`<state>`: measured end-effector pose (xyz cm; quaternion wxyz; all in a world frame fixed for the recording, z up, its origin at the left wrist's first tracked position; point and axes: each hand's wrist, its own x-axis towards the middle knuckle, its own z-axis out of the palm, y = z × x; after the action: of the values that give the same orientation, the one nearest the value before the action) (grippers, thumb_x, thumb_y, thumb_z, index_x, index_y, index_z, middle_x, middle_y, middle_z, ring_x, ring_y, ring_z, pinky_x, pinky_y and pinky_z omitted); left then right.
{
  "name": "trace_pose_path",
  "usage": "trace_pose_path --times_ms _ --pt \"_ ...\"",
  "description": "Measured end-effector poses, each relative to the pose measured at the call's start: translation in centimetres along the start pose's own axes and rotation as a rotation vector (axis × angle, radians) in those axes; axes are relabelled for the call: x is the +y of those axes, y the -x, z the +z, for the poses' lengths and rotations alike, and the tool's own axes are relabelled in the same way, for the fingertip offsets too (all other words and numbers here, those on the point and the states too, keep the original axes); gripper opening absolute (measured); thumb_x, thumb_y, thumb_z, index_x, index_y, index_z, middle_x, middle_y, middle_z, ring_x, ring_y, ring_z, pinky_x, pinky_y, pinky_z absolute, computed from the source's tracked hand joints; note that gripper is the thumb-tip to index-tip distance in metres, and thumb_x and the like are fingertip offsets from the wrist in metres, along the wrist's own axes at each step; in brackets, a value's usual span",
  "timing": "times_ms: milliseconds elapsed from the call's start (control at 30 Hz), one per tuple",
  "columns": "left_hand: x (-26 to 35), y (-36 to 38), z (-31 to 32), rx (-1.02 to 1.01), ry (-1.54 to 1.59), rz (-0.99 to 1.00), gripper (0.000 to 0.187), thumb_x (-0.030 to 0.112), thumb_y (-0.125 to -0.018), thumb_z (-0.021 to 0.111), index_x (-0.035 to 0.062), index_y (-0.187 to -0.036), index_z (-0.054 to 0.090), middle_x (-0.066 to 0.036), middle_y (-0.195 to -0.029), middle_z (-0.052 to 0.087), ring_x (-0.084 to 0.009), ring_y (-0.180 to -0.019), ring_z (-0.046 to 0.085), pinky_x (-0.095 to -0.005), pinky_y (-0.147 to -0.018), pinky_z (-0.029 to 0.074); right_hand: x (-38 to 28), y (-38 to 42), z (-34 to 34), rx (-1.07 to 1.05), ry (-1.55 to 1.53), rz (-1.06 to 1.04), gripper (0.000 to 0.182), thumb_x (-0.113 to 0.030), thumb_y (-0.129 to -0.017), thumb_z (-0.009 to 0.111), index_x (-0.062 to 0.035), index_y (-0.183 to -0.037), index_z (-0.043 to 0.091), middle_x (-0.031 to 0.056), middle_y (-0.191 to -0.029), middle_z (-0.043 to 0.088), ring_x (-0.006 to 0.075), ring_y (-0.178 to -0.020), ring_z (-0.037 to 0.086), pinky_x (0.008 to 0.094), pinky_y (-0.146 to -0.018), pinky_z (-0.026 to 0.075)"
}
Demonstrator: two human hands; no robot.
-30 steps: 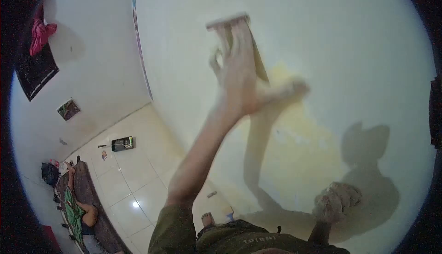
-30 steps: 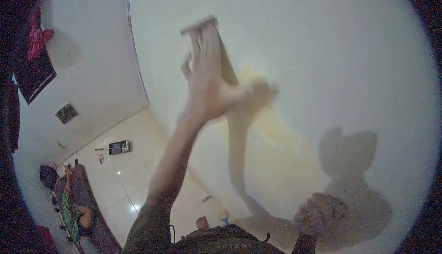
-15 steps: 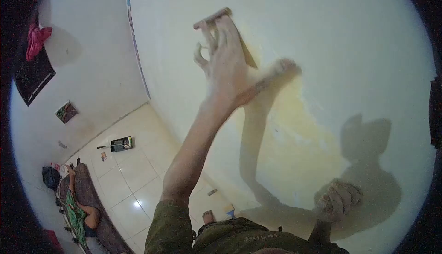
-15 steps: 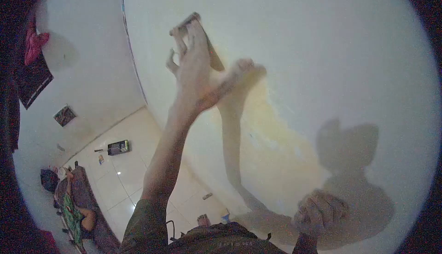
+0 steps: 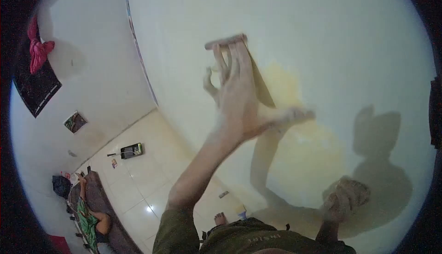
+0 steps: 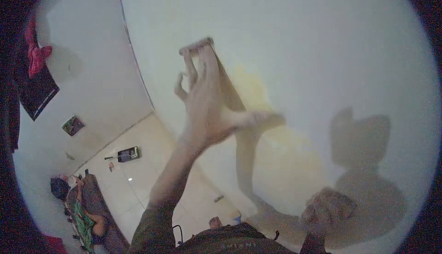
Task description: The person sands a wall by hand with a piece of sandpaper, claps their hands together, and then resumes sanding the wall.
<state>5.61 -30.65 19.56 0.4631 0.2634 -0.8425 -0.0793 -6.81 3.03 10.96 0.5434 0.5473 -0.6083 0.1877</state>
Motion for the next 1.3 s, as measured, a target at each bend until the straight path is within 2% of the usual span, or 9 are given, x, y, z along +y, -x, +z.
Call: trace_pose_path --times_ms 67,167,433,467,667,733,900,1067,1300 --pt "-2.5 -3.1 0.1 0.014 0.437 -0.067 0.158 0.085 -0.060 0.080 -0.0197 -0.155 0.010 -0.042 -0.161 0.019 -0.0543 -0.155 0.003 -0.0652 -0.121 0.022 0.2 -0.4 -0.6 0.013 -0.016 -0.030 0.011 -0.015 -0.095 0.057 -0.0092 -0.098 0.066 0.0086 -0.098 0.071 0.0294 -0.101 0.066 0.0494 -0.091 0.051" --pt "-0.4 -2.5 -0.9 0.064 0.136 -0.013 0.165 0.092 -0.053 0.076 -0.0192 -0.156 0.010 -0.040 -0.162 0.020 -0.0548 -0.155 0.006 -0.0788 -0.114 0.010 0.3 -1.4 -0.5 -0.002 0.003 0.007 0.010 -0.025 -0.095 0.061 -0.0172 -0.094 0.067 0.0023 -0.096 0.072 0.0260 -0.095 0.067 0.0499 -0.092 0.049" --pt "-1.3 -4.1 0.2 0.117 0.348 -0.036 0.141 0.065 -0.068 0.085 -0.0118 -0.159 0.011 -0.038 -0.163 0.022 -0.0527 -0.157 0.005 -0.0672 -0.121 0.014 0.6 -1.5 -0.5 -0.122 0.092 0.019 0.009 -0.025 -0.093 0.065 -0.0183 -0.098 0.068 -0.0019 -0.101 0.072 0.0237 -0.100 0.065 0.0494 -0.099 0.044" --pt "0.2 -2.1 0.9 0.147 0.068 0.023 0.138 0.066 -0.071 0.083 -0.0130 -0.158 0.011 -0.037 -0.161 0.025 -0.0524 -0.156 0.012 -0.0665 -0.121 0.018 0.3 -1.9 -0.1 -0.081 0.086 0.025 0.007 -0.021 -0.093 0.064 -0.0173 -0.099 0.067 -0.0023 -0.101 0.071 0.0232 -0.101 0.064 0.0495 -0.103 0.042" --pt "-1.5 -4.4 1.7 0.022 0.415 -0.135 0.140 0.072 -0.076 0.078 -0.0101 -0.161 0.005 -0.037 -0.165 0.016 -0.0531 -0.156 0.009 -0.0744 -0.117 0.014 0.2 -1.6 0.2 -0.080 0.043 0.073 0.002 -0.017 -0.091 0.068 -0.0180 -0.092 0.069 -0.0039 -0.104 0.071 0.0222 -0.104 0.061 0.0470 -0.104 0.038" --pt "1.5 -2.8 0.4 0.060 0.106 -0.101 0.138 0.073 -0.077 0.078 -0.0095 -0.161 0.006 -0.038 -0.166 0.014 -0.0528 -0.156 0.007 -0.0773 -0.115 0.011 0.3 -2.3 0.0 -0.046 0.035 0.076 0.003 -0.016 -0.089 0.070 -0.0184 -0.091 0.069 -0.0036 -0.104 0.071 0.0219 -0.103 0.060 0.0460 -0.101 0.038" --pt "-0.2 -2.7 1.5 0.018 0.339 -0.132 0.138 0.074 -0.077 0.076 -0.0085 -0.162 0.005 -0.039 -0.167 0.005 -0.0517 -0.157 -0.005 -0.0722 -0.119 0.006 -0.6 -2.5 -0.7 0.006 0.037 0.078 0.012 -0.013 -0.082 0.073 -0.0173 -0.091 0.069 -0.0025 -0.101 0.071 0.0217 -0.098 0.060 0.0442 -0.097 0.039" --pt "6.7 3.9 0.0 0.062 0.386 0.099 0.132 0.068 -0.081 0.076 -0.0088 -0.162 0.005 -0.037 -0.167 0.006 -0.0485 -0.158 -0.004 -0.0698 -0.121 0.008 -1.6 1.9 -3.5 -0.009 -0.233 0.174 0.014 -0.011 -0.080 0.075 -0.0164 -0.093 0.071 -0.0004 -0.096 0.071 0.0230 -0.093 0.062 0.0447 -0.092 0.044" --pt "9.4 12.9 2.4 -0.158 0.255 0.026 0.097 0.040 -0.099 0.061 -0.0075 -0.163 0.006 -0.033 -0.169 0.009 -0.0486 -0.159 0.001 -0.0678 -0.121 0.007 -6.7 17.1 -10.9 -0.162 -0.322 0.565 0.010 -0.012 -0.081 0.077 -0.0081 -0.087 0.071 0.0094 -0.094 0.071 0.0317 -0.092 0.064 0.0505 -0.095 0.045"
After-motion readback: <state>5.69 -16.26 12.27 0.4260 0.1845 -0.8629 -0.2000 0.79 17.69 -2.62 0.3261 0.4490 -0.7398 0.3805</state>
